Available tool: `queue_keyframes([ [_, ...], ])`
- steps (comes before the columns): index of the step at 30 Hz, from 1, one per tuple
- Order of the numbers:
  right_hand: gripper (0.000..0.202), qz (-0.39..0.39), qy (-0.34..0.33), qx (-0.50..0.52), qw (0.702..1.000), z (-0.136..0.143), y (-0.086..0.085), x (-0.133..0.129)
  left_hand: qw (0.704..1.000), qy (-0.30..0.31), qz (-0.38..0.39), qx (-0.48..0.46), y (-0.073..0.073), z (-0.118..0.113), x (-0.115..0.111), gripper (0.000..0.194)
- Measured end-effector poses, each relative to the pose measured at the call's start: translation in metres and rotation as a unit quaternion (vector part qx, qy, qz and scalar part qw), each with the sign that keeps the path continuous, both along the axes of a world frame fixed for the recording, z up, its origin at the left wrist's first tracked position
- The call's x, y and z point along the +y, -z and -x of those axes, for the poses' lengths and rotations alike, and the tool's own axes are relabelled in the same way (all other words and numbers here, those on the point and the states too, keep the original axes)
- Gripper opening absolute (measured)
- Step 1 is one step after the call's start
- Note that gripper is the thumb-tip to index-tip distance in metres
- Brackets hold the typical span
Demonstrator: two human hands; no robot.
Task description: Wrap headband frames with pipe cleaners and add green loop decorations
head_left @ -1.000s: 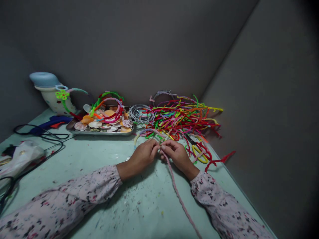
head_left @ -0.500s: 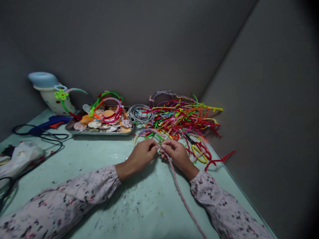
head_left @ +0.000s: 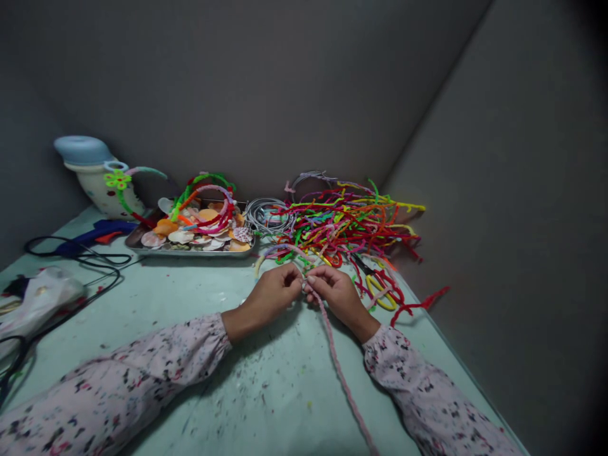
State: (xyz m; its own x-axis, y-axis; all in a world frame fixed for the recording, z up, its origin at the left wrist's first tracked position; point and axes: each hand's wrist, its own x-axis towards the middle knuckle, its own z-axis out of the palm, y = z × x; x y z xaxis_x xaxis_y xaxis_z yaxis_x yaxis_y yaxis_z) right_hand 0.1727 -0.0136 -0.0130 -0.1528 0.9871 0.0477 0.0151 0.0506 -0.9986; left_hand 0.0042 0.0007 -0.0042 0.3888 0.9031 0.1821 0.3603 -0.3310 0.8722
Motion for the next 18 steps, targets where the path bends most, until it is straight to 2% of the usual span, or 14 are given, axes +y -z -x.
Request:
queue_keyframes([
  [8,0.016,-0.013,-0.019,0.02,1.0,-0.002,0.002,0.001,0.999,-0.023,-0.045,0.02,0.0,0.001,-0.001,0.013],
  [12,0.019,-0.102,-0.001,-0.047,0.994,-0.004,0.007,0.002,0.998,-0.024,-0.048,0.018,-0.003,0.001,0.0,0.012],
  [18,0.022,-0.22,0.029,-0.146,0.964,-0.005,0.011,0.003,0.998,-0.033,-0.046,0.019,-0.007,0.002,-0.002,0.013],
])
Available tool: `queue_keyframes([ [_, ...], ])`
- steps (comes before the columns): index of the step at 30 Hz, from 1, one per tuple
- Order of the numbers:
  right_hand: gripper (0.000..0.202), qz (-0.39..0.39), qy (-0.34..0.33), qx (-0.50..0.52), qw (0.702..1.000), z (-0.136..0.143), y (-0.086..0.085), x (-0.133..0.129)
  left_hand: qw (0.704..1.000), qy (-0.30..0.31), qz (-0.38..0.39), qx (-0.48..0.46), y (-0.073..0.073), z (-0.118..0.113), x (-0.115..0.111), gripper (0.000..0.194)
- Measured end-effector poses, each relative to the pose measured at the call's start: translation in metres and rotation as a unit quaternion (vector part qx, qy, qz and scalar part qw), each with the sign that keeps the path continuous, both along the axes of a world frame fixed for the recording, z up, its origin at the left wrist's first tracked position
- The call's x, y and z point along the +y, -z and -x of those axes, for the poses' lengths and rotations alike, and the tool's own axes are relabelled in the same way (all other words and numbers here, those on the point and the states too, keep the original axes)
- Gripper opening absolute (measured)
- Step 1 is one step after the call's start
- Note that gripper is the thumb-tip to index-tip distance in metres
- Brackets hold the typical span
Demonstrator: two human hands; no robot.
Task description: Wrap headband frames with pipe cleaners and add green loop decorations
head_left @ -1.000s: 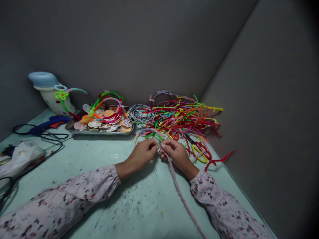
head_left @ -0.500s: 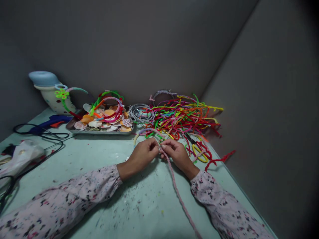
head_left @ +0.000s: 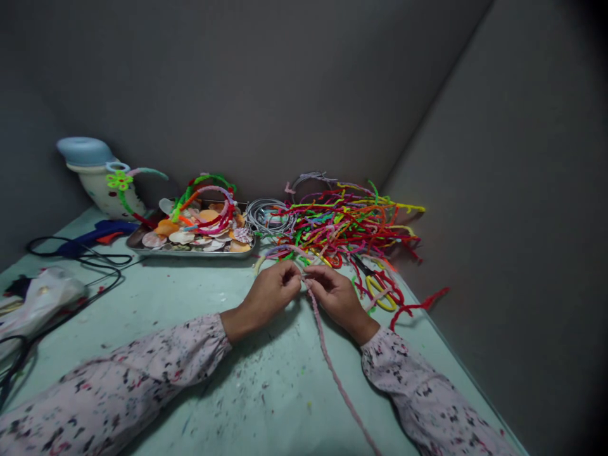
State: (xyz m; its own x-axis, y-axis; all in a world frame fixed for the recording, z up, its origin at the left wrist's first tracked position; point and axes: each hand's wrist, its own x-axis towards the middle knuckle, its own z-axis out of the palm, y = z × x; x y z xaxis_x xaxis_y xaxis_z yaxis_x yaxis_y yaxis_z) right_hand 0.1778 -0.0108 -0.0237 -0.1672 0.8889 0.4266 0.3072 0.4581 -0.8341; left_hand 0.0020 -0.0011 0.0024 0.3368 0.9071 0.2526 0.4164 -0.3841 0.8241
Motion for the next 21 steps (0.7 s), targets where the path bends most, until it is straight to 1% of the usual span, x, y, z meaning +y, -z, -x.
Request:
queue_keyframes([
  [5,0.02,-0.023,0.012,-0.027,0.999,-0.0008,0.0003,0.0011,1.0,0.002,0.002,0.007,0.0002,-0.0002,0.0013,0.018],
  [13,0.018,-0.04,0.022,-0.043,0.998,-0.0016,-0.0004,0.0021,1.0,0.001,-0.006,-0.012,0.0025,0.0,0.0029,0.013],
  [21,0.015,-0.055,0.032,-0.054,0.997,-0.0009,-0.0026,0.0013,1.0,0.012,0.0,-0.013,0.0041,0.0002,0.0042,0.014],
])
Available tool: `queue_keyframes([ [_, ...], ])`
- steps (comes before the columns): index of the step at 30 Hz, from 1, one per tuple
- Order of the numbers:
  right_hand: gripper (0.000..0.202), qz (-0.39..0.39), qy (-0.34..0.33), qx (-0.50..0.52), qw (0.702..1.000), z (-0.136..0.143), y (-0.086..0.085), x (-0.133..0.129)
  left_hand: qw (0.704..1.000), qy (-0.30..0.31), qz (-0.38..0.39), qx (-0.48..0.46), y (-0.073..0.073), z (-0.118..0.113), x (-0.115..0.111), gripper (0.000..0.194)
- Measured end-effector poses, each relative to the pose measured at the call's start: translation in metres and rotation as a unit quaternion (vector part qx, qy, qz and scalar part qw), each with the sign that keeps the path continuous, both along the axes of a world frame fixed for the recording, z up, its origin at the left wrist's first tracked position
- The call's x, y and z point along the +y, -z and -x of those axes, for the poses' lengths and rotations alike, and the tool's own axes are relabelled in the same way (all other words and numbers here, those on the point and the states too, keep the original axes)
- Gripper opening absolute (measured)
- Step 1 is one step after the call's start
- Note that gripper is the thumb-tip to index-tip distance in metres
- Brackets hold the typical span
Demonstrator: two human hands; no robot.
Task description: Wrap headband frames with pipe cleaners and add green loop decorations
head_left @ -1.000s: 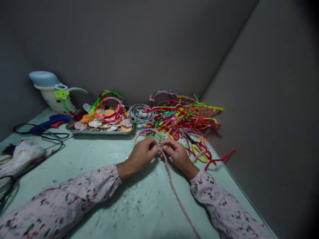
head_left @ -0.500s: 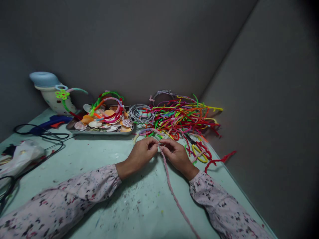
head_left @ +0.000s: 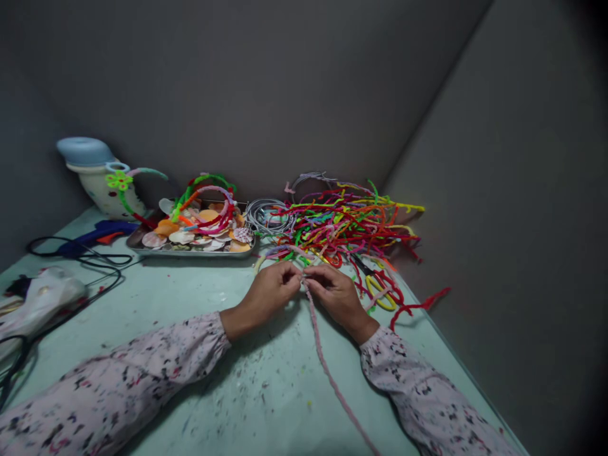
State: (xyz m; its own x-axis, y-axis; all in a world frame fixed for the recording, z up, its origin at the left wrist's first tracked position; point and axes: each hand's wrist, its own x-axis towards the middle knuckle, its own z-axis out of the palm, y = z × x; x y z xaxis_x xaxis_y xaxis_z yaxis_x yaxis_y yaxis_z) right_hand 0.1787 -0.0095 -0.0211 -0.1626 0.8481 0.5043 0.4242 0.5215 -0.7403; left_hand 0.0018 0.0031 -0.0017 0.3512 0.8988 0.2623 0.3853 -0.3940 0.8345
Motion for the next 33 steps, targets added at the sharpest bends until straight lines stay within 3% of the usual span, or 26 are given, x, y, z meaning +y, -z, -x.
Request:
queue_keyframes([
  [19,0.008,-0.005,-0.009,-0.01,1.0,-0.0011,-0.0007,-0.0012,0.999,0.016,0.007,0.032,-0.0047,0.0014,-0.0024,0.016],
  [33,0.012,0.059,-0.004,0.035,0.998,0.0017,0.002,-0.0021,0.998,0.044,0.011,0.038,-0.0012,0.0048,0.0033,0.019],
])
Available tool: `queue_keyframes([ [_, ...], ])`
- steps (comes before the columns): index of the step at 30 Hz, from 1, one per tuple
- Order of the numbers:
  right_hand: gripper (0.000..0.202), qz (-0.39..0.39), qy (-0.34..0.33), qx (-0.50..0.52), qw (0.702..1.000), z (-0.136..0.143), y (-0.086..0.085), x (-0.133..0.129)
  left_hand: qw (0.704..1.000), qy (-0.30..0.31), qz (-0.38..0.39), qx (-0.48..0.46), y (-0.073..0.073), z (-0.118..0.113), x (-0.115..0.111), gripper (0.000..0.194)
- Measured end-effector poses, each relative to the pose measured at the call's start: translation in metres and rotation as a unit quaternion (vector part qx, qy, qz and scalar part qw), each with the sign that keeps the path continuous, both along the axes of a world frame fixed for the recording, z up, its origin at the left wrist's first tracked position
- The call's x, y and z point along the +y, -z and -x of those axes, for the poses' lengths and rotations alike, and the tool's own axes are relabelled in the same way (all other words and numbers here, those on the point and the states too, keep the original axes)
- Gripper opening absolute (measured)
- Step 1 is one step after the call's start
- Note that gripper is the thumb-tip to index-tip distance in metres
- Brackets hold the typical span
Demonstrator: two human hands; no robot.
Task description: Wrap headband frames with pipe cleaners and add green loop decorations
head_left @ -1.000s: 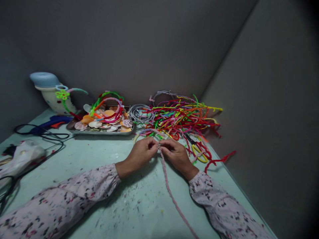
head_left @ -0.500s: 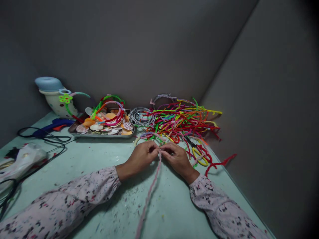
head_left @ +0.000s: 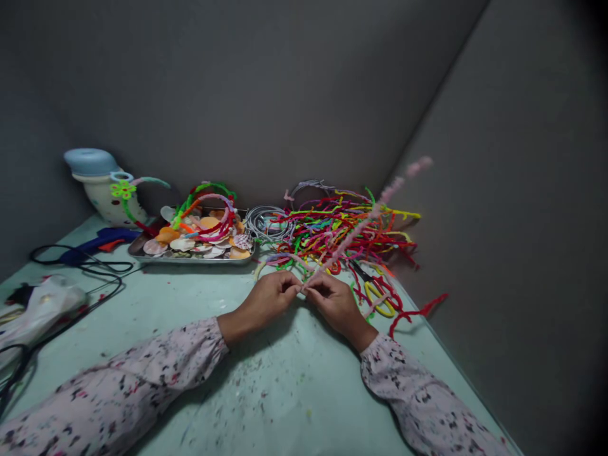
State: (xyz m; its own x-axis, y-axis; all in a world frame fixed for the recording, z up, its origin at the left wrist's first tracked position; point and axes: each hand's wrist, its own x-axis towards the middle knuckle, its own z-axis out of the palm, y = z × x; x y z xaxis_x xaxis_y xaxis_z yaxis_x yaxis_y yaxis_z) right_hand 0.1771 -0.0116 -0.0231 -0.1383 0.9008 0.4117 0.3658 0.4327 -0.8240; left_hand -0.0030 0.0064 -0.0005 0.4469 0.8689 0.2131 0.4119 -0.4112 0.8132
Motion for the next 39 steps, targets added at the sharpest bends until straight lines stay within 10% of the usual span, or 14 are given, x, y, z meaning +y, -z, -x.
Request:
queue_keyframes([
  [20,0.013,0.137,-0.018,0.078,0.987,0.002,-0.005,0.001,0.999,-0.019,0.003,0.043,-0.001,-0.003,-0.009,0.022],
  [39,0.013,0.066,-0.001,-0.001,0.998,0.004,-0.008,-0.004,0.995,-0.052,-0.056,0.071,0.0,-0.006,-0.013,0.015],
])
